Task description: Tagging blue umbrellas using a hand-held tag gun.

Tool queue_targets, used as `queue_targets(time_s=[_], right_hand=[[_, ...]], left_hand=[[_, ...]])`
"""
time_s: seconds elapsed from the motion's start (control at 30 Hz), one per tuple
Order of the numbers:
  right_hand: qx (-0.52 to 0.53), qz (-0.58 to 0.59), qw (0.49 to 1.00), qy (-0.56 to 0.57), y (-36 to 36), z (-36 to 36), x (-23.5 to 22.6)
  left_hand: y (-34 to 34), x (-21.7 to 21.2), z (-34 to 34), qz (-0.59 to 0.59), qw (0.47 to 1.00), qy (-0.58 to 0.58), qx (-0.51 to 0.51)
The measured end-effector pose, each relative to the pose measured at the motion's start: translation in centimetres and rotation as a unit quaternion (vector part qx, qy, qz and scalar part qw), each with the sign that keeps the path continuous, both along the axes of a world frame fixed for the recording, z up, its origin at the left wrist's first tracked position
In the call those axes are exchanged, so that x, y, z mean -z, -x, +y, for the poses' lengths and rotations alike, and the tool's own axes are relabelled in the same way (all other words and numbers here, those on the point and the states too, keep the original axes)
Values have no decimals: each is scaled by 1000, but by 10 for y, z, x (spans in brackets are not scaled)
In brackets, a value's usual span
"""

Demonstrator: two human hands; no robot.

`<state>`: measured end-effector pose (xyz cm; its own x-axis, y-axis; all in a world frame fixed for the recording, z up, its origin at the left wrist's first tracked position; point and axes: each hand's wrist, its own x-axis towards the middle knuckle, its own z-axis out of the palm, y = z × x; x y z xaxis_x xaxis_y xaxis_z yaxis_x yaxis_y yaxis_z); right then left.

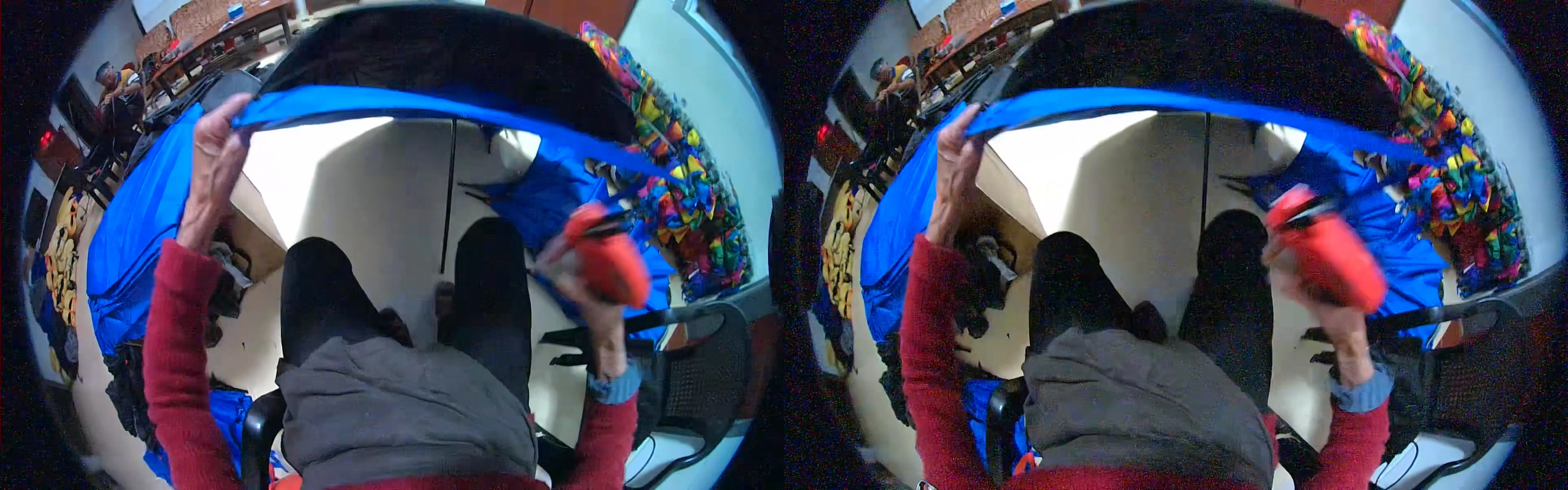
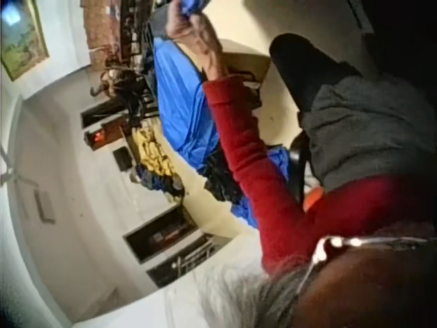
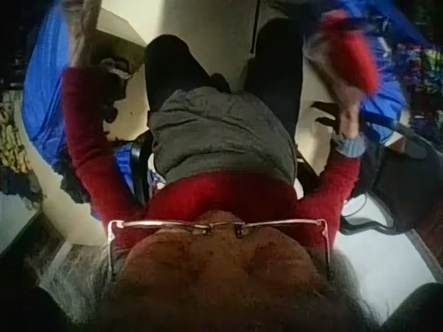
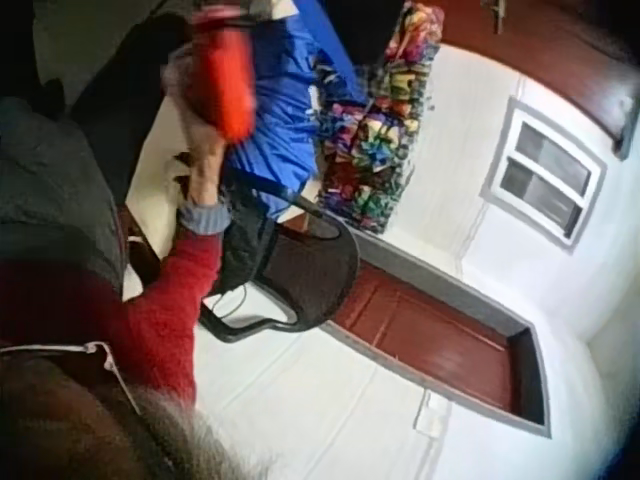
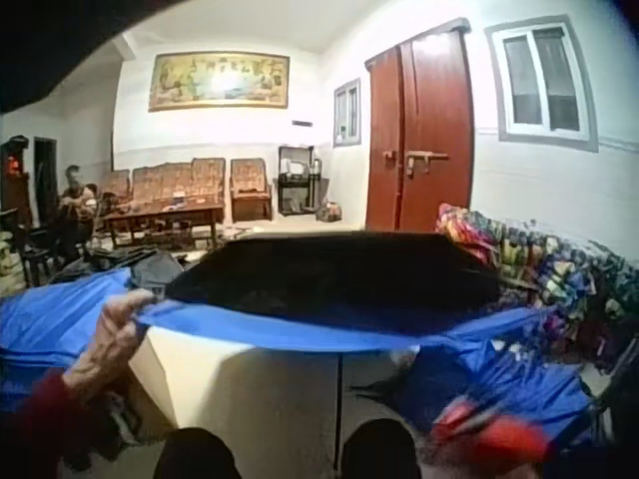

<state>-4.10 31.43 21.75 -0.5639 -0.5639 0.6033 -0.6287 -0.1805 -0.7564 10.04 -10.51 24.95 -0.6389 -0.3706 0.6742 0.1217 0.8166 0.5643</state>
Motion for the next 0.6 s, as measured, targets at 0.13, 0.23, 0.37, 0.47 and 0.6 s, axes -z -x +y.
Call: queue_targets(time_s=[0.13, 0.23, 0.37, 0.47, 0.6], right_hand=[[-64, -97, 981, 157, 11, -22, -48], [-23, -3, 999, 29, 39, -20, -58], [68, -22, 997, 4, 65, -56, -72], [68, -5, 998, -8, 72, -71, -99], [52, 6, 999, -2, 79, -94, -120]], left_hand=[[4, -10, 5, 12, 998, -51, 27], [9, -14, 10, 23, 996, -75, 39], [5, -16, 7, 23, 996, -78, 43], [9, -12, 6, -17, 998, -53, 7], [7, -8, 14, -44, 988, -148, -4]])
